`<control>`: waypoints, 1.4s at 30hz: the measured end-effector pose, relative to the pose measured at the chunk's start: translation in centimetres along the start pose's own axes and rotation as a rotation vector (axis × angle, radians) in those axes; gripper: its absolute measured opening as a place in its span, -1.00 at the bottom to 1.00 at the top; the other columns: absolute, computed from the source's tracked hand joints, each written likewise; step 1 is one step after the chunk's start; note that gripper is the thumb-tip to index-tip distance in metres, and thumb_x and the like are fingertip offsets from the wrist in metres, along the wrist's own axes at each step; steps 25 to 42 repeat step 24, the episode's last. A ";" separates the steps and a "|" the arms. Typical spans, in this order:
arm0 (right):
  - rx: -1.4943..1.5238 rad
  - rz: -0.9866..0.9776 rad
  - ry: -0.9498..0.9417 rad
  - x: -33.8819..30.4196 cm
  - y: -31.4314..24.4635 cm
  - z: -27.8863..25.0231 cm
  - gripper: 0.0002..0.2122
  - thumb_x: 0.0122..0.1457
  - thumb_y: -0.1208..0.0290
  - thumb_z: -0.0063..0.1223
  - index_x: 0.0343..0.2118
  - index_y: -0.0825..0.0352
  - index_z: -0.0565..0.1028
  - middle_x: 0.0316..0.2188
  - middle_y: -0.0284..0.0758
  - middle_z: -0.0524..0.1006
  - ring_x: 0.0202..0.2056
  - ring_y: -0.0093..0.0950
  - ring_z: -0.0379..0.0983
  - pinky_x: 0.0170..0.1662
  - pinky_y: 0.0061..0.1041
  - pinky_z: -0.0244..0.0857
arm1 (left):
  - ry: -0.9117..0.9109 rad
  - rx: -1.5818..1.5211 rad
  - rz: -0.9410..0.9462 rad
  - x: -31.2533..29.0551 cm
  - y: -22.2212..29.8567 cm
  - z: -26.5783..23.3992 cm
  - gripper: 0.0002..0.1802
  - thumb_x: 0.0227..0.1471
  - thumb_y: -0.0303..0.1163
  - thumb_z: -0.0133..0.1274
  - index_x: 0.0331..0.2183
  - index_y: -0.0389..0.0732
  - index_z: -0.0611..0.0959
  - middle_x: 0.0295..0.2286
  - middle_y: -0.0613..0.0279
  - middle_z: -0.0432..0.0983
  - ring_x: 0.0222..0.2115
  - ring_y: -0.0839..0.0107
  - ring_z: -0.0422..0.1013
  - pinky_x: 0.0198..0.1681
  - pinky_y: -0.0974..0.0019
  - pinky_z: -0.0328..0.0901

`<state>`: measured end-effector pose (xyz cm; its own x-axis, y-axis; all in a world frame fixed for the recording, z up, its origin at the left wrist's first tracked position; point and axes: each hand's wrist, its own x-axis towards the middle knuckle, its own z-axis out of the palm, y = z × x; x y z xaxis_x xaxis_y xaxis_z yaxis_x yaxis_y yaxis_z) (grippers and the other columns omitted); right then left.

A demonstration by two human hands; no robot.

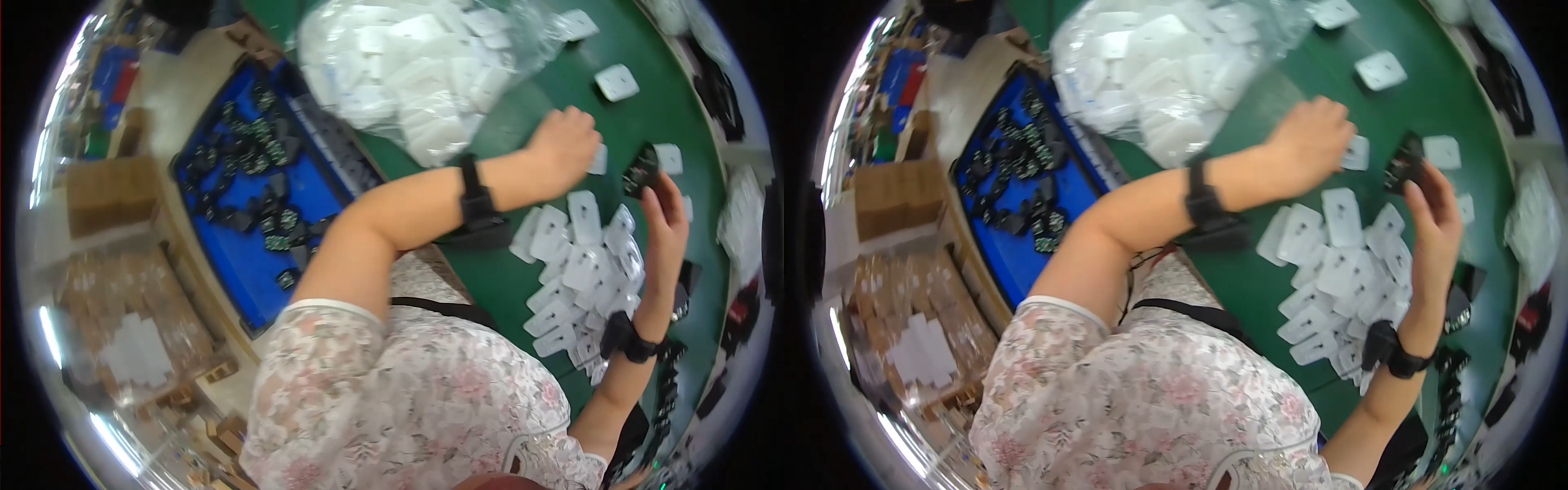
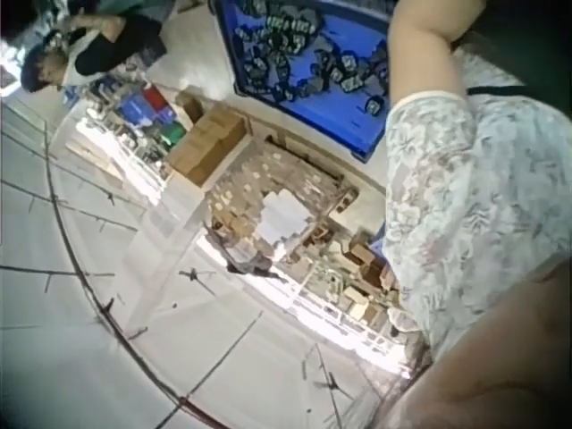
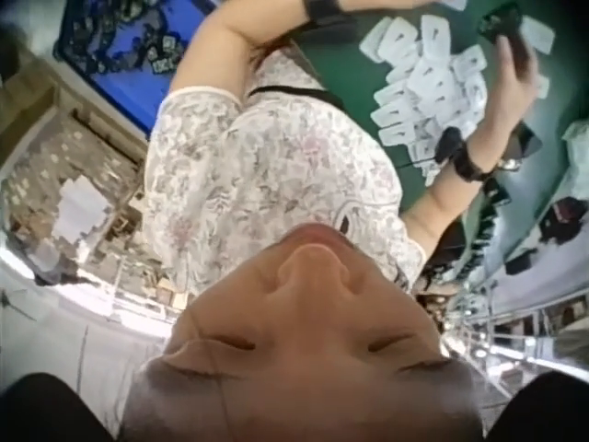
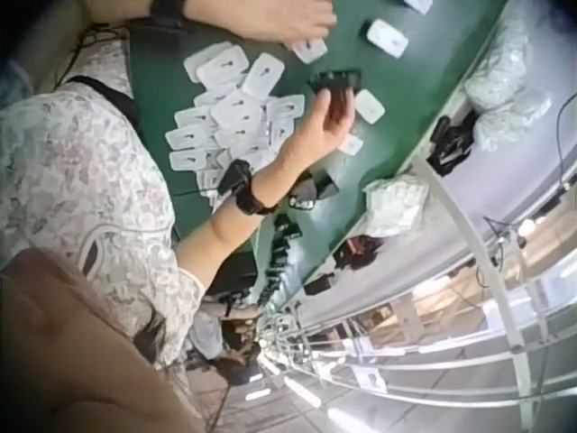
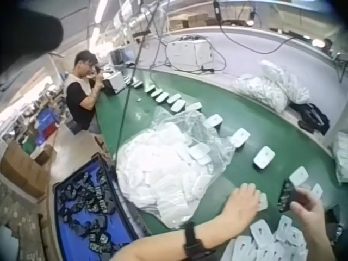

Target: Assembling small plastic housings with internal components on a manufacturing assembly line.

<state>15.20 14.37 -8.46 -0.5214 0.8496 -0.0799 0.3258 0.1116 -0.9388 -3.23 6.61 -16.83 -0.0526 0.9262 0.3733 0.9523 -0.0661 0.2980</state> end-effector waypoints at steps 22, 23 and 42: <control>-0.980 -0.535 -0.257 1.4 -1.7 6.2 -0.69 -0.08 0.51 0.15 -0.19 0.30 0.48 -0.25 -0.32 0.50 -0.24 -0.33 0.42 -0.20 -0.45 0.34 | 0.019 -0.381 0.128 -4.6 -4.3 -3.0 -0.41 -0.16 -0.67 -0.14 -0.02 -0.08 0.46 0.02 0.33 0.33 0.03 0.28 0.24 0.03 0.20 0.13; -0.986 -0.547 -0.253 1.4 -1.6 6.2 -0.69 -0.08 0.51 0.15 -0.19 0.30 0.48 -0.25 -0.32 0.50 -0.24 -0.33 0.42 -0.20 -0.45 0.34 | 0.017 -0.366 0.136 -4.6 -4.3 -3.0 -0.41 -0.16 -0.67 -0.13 -0.02 -0.08 0.46 0.03 0.33 0.33 0.04 0.28 0.24 0.03 0.20 0.13; -0.991 -0.558 -0.249 1.4 -1.5 6.2 -0.69 -0.08 0.52 0.15 -0.19 0.30 0.48 -0.25 -0.32 0.50 -0.23 -0.34 0.42 -0.19 -0.44 0.34 | -0.006 -0.359 0.131 -4.6 -4.3 -2.9 -0.40 -0.17 -0.67 -0.12 -0.01 -0.07 0.45 0.04 0.34 0.31 0.05 0.29 0.22 0.04 0.20 0.11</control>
